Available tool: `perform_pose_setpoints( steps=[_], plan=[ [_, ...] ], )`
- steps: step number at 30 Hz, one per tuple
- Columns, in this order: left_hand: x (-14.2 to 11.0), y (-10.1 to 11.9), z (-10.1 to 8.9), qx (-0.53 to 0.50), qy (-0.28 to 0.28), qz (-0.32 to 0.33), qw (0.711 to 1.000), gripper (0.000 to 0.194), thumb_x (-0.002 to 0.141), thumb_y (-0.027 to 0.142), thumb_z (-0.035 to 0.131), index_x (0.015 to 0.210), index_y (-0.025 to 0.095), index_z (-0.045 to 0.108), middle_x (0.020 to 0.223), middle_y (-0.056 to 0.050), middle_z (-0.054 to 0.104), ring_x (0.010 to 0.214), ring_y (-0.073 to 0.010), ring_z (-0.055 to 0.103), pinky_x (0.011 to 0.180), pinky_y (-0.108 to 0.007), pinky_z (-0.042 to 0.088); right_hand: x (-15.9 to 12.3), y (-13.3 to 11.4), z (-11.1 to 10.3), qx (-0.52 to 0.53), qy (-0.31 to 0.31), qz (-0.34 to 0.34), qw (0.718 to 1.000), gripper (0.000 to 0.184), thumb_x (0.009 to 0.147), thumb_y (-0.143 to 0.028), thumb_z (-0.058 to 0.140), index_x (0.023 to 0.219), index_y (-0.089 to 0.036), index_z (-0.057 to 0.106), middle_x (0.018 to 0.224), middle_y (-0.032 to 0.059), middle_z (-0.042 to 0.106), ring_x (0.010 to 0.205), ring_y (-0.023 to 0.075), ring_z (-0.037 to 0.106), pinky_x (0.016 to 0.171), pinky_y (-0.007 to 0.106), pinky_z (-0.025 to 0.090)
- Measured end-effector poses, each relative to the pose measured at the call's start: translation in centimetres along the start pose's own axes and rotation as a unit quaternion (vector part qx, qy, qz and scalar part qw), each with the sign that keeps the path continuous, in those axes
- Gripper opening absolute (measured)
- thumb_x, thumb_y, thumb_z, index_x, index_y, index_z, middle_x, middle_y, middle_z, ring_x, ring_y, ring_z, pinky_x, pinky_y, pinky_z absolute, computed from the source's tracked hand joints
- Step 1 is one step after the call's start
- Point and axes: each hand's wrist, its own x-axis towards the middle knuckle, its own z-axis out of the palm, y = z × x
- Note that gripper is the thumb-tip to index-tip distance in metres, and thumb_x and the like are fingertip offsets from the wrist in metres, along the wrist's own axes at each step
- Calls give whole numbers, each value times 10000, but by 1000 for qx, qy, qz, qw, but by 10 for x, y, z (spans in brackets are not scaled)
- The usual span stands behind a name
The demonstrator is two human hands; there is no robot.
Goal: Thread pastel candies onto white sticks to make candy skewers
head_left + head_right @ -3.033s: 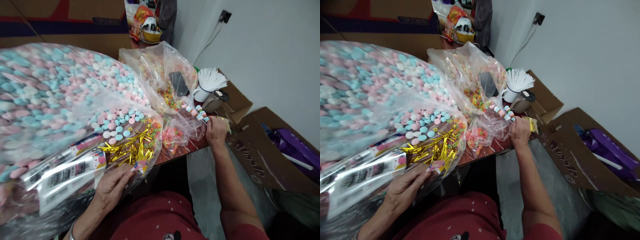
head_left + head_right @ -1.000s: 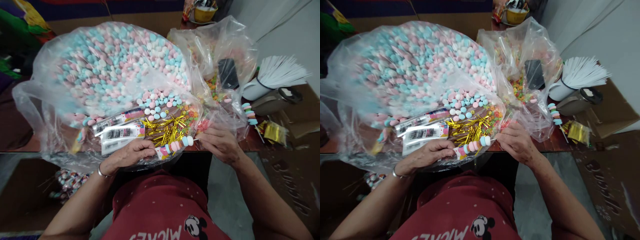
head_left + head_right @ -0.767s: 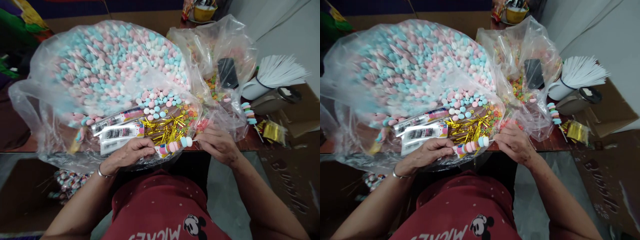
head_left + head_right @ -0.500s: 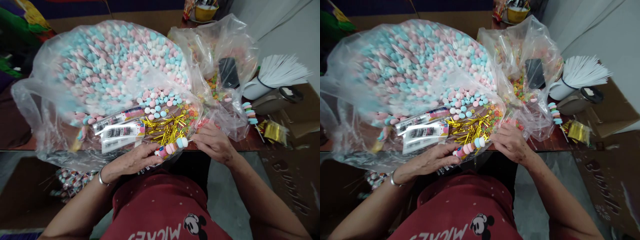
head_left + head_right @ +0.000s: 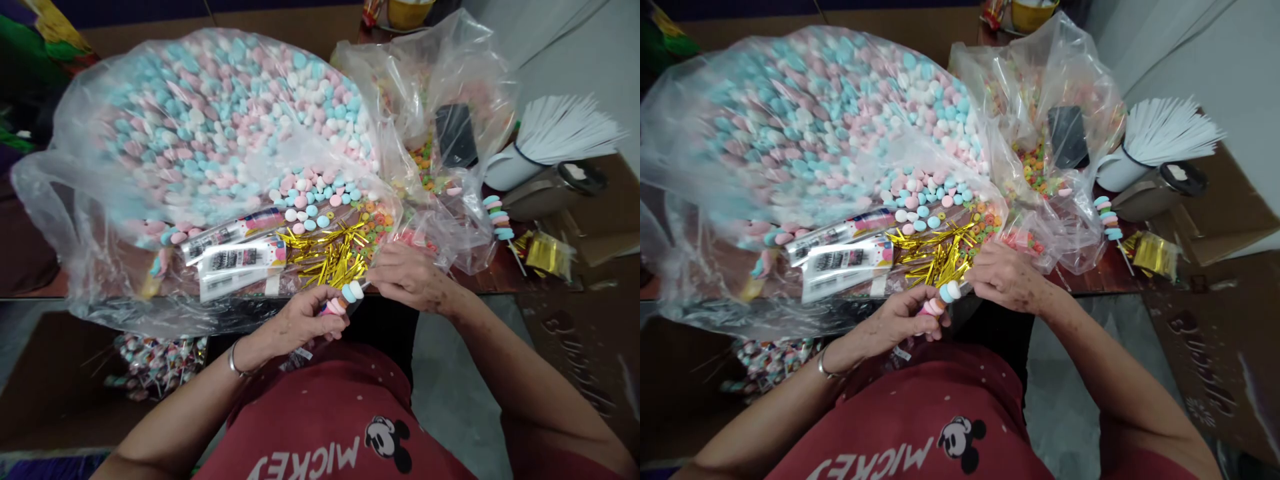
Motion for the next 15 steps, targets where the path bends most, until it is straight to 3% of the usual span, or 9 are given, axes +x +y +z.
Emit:
perform_pose_setpoints(
  steps=[7, 11, 15],
  plan=[
    [-10, -3, -11, 79, -17, -66, 995, 431, 750, 443, 726, 1028, 152, 571, 638, 62, 542, 476, -79, 478, 463, -210, 377, 5, 2, -10, -41, -34, -15, 998, 281, 960, -160, 458, 740, -177, 633, 699, 19, 596, 731, 166, 434, 727, 319, 325],
    [-13, -7, -17, 150, 34, 1, 988, 393, 780, 468, 710, 997, 159, 597, 671, 62, 517, 521, -86, 448, 488, -216, 356, 8, 0, -12, -65, -52, -10, 996, 296, 950, -166, 462, 693, -180, 609, 669, 17, 586, 713, 165, 416, 713, 319, 303],
    [-12, -9, -19, 262, 96, 99, 955, 327, 820, 445, 702, 974, 173, 606, 736, 32, 574, 657, -125, 478, 608, -238, 374, 12, -7, -8, -58, -73, 13, 996, 311, 930, -156, 457, 642, -181, 573, 633, 9, 568, 686, 157, 409, 700, 315, 289]
  ],
)
